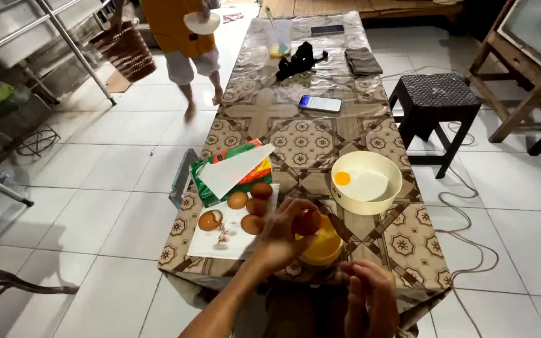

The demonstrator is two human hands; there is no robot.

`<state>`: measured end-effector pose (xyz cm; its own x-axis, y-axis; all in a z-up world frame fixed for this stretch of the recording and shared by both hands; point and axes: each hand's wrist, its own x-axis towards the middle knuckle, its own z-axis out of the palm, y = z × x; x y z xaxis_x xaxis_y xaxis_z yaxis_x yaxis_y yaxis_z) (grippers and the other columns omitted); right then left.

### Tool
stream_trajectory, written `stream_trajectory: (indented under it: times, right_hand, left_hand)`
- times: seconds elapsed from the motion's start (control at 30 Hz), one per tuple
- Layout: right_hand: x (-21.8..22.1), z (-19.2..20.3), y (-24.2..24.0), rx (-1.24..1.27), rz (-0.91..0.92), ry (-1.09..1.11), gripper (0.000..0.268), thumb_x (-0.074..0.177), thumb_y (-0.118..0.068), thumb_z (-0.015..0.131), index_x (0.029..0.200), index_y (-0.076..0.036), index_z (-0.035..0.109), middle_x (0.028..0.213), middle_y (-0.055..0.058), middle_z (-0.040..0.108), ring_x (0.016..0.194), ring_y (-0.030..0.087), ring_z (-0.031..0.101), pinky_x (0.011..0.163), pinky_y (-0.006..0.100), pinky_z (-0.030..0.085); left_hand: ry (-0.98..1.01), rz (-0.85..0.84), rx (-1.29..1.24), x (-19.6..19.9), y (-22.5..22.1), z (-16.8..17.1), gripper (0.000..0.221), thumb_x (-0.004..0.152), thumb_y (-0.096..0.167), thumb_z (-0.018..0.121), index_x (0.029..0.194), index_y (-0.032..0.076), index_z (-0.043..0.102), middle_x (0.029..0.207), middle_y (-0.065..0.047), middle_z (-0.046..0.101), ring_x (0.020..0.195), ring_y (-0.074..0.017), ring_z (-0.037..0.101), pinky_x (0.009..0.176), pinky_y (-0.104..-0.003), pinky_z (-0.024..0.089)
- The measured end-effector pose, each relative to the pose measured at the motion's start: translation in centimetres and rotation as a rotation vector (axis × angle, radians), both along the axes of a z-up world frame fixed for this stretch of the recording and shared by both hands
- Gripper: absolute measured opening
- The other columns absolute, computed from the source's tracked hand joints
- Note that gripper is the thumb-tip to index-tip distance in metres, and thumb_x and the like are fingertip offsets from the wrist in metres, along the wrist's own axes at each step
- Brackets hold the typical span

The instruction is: Cracking eggs into a bowl and using a spoon to separate the yolks from the whites.

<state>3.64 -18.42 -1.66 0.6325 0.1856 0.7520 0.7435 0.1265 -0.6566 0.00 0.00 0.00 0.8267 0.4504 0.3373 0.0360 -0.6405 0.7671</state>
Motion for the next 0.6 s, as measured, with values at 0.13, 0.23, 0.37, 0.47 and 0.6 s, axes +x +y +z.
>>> stream_trajectory:
  times: [0.13, 0.23, 0.37, 0.47, 0.6]
  right_hand:
    - [-0.3, -0.7, 0.4, 0.000, -0.030, 0.023, 0.014, 0.104, -0.001, 0.047, 0.106, 0.003, 0.060, 0.106, 0.023, 0.064, 0.081, 0.023, 0.077, 0.076, 0.028, 0.065]
    - [-0.3, -1.8, 0.7, 0.055, 0.081, 0.175, 0.017, 0.105, -0.001, 0.044, 0.112, 0.003, 0.059, 0.116, 0.022, 0.060, 0.086, 0.024, 0.076, 0.086, 0.032, 0.067]
    - [-0.2, -2.1, 0.8, 0.047, 0.083, 0.257, 0.022, 0.103, -0.003, 0.043, 0.116, 0.007, 0.058, 0.116, 0.023, 0.059, 0.085, 0.026, 0.077, 0.081, 0.031, 0.067]
    - [0.3, -1.9, 0.7, 0.035, 0.109, 0.342, 0.023, 0.104, -0.004, 0.044, 0.118, 0.007, 0.058, 0.112, 0.023, 0.064, 0.080, 0.028, 0.077, 0.074, 0.032, 0.066]
    - [1.0, -1.4, 0.6, -0.011, 0.086, 0.414, 0.025, 0.105, -0.008, 0.046, 0.118, 0.010, 0.059, 0.109, 0.022, 0.072, 0.078, 0.026, 0.074, 0.069, 0.033, 0.065]
  left_hand:
    - [-0.070, 0.026, -0.025, -0.1, -0.5, -0.4, 0.046, 0.075, 0.012, 0.074, 0.118, 0.016, 0.058, 0.118, -0.007, 0.061, 0.100, -0.0208, 0.061, 0.074, -0.031, 0.052]
    - [-0.153, 0.018, -0.080, -0.1, -0.9, -0.3, 0.043, 0.076, 0.015, 0.074, 0.116, 0.015, 0.059, 0.119, -0.007, 0.061, 0.104, -0.0200, 0.062, 0.075, -0.030, 0.052]
    - [-0.168, 0.079, -0.129, 0.2, -1.4, -1.0, 0.043, 0.077, 0.015, 0.077, 0.115, 0.016, 0.058, 0.117, -0.006, 0.061, 0.099, -0.0190, 0.061, 0.069, -0.028, 0.054]
    - [-0.211, 0.099, -0.172, 0.0, -1.8, -1.2, 0.042, 0.079, 0.012, 0.077, 0.115, 0.014, 0.058, 0.116, -0.007, 0.058, 0.099, -0.0200, 0.060, 0.071, -0.027, 0.058]
    - [-0.310, 0.089, -0.198, 0.1, -2.0, -0.8, 0.041, 0.080, 0.007, 0.080, 0.114, 0.010, 0.057, 0.112, -0.009, 0.060, 0.097, -0.0201, 0.062, 0.073, -0.026, 0.063]
